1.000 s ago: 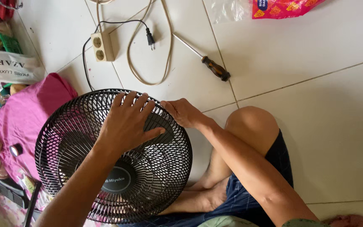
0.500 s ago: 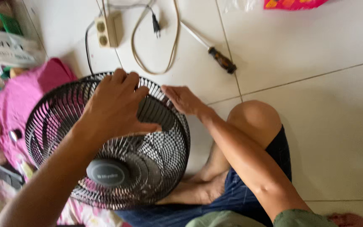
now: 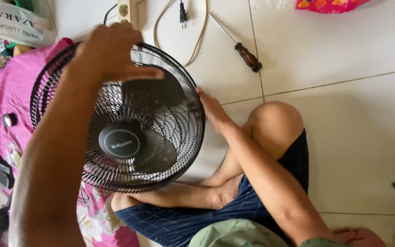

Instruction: The person sits on the floor and uses a screwdriver to loosen and remove the front grille of a standing fan. They then detach the fan blades from the motor shaft and set the grille aside.

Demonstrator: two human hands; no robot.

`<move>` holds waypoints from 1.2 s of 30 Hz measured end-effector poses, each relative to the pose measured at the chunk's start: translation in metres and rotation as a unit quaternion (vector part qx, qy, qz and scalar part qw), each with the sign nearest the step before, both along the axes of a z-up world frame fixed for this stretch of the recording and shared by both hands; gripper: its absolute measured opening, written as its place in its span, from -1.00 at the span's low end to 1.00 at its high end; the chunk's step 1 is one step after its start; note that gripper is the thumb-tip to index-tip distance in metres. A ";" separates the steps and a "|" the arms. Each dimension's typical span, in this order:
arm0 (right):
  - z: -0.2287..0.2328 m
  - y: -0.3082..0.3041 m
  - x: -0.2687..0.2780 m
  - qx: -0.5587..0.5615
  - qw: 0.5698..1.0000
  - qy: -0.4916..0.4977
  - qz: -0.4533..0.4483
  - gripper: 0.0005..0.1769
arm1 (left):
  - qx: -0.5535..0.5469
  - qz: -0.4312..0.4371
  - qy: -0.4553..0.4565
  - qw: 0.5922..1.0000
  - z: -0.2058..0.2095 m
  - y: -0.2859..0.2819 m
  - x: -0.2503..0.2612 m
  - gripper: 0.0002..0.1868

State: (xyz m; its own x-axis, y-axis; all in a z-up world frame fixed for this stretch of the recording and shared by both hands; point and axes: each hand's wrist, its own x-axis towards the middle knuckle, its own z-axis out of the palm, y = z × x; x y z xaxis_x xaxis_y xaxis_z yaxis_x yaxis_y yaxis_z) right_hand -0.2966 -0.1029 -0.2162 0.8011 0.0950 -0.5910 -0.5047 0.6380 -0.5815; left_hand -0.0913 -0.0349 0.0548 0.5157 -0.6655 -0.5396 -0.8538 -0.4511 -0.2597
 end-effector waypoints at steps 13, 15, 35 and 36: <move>-0.024 0.036 -0.002 0.015 0.998 0.046 0.027 -0.15 | -0.063 0.077 -0.064 0.993 -0.070 0.032 0.098 0.08; -0.029 0.042 -0.004 0.023 0.998 0.057 0.025 -0.12 | -0.044 0.063 -0.067 0.995 -0.080 0.027 0.098 0.08; -0.004 0.051 -0.003 0.141 0.987 -0.050 -0.059 -0.31 | 0.102 -0.264 0.121 0.951 -0.100 -0.054 -0.045 -0.29; -0.006 0.053 -0.001 0.179 0.981 -0.047 -0.053 -0.24 | 0.107 -0.246 0.122 0.956 -0.100 -0.053 -0.043 -0.31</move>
